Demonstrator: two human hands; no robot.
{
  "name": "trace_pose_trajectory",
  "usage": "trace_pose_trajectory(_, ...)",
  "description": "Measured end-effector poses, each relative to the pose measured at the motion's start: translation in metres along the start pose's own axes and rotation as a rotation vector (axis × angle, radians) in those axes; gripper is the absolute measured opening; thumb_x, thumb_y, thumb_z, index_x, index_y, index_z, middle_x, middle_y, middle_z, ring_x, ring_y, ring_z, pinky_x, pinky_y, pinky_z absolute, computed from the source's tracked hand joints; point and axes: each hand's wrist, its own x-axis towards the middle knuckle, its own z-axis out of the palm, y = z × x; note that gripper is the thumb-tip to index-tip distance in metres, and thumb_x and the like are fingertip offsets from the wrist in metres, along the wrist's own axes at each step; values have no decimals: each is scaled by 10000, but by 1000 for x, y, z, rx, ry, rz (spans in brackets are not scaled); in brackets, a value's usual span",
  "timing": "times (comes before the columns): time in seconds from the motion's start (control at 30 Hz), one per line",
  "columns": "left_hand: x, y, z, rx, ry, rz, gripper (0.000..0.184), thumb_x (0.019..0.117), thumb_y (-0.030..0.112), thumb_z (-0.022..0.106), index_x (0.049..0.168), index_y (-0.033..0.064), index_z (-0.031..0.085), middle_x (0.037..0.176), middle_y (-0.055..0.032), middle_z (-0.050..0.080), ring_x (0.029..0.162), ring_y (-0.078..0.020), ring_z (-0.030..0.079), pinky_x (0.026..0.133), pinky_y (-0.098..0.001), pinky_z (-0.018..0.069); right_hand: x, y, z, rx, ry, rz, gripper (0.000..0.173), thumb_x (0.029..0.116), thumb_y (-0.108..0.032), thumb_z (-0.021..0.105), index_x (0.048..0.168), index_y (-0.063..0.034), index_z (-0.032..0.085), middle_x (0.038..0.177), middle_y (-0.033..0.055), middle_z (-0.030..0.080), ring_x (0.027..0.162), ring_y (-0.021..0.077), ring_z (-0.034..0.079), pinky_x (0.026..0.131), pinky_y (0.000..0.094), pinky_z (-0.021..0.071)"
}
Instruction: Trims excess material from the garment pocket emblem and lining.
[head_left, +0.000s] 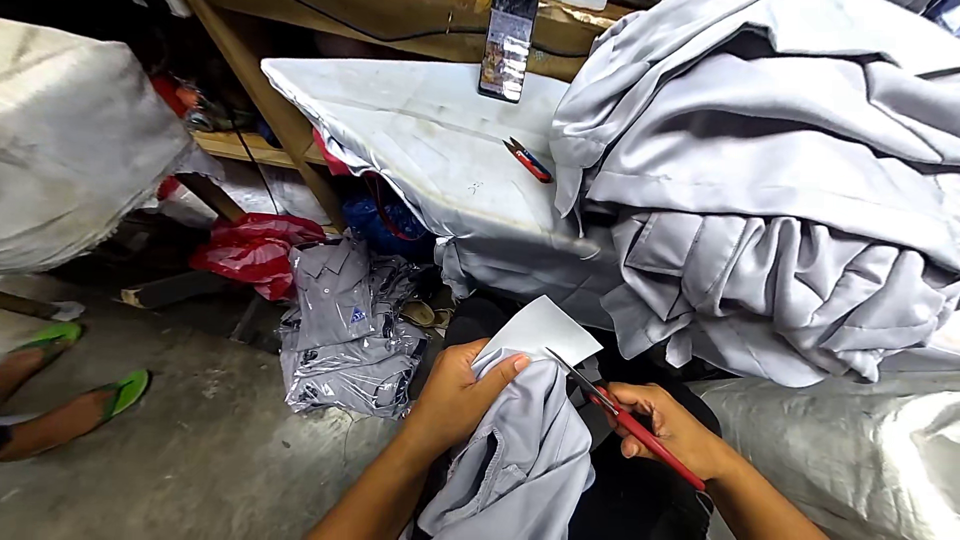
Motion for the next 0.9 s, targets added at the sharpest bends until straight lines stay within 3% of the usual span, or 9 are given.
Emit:
trace_pose_trajectory(0.13,0,0,-3,26,-48,-7,137,971,245,679,909,125,702,744,129,674,677,68,627,657,-149,541,-2,1,-4,-16,-7,-10,541,894,-643,674,829,-113,586,619,-116,490,548,-86,444,491,103,338)
trace_pose_trajectory(0.33,4,2,-10,204,-174,24,224,973,329,667,894,124,707,744,127,648,688,88,590,667,-148,506,-8,-4,-10,-73,-104,48,606,887,-702,635,865,-99,583,654,-90,498,577,-65,463,509,120,356)
trace_pose_trajectory(0.77,7,3,-12,375,-301,60,317,977,390,653,861,98,695,700,83,606,653,55,542,627,-184,449,-22,5,-7,-101,-62,50,546,886,-639,687,781,-116,574,587,-120,448,533,-91,407,484,108,304)
trace_pose_trajectory(0.9,9,3,-11,333,-341,58,297,979,366,658,865,95,698,701,95,607,649,76,534,624,-157,446,-21,6,-2,-106,-91,45,629,886,-715,623,837,-89,585,631,-85,490,568,-64,455,515,126,355)
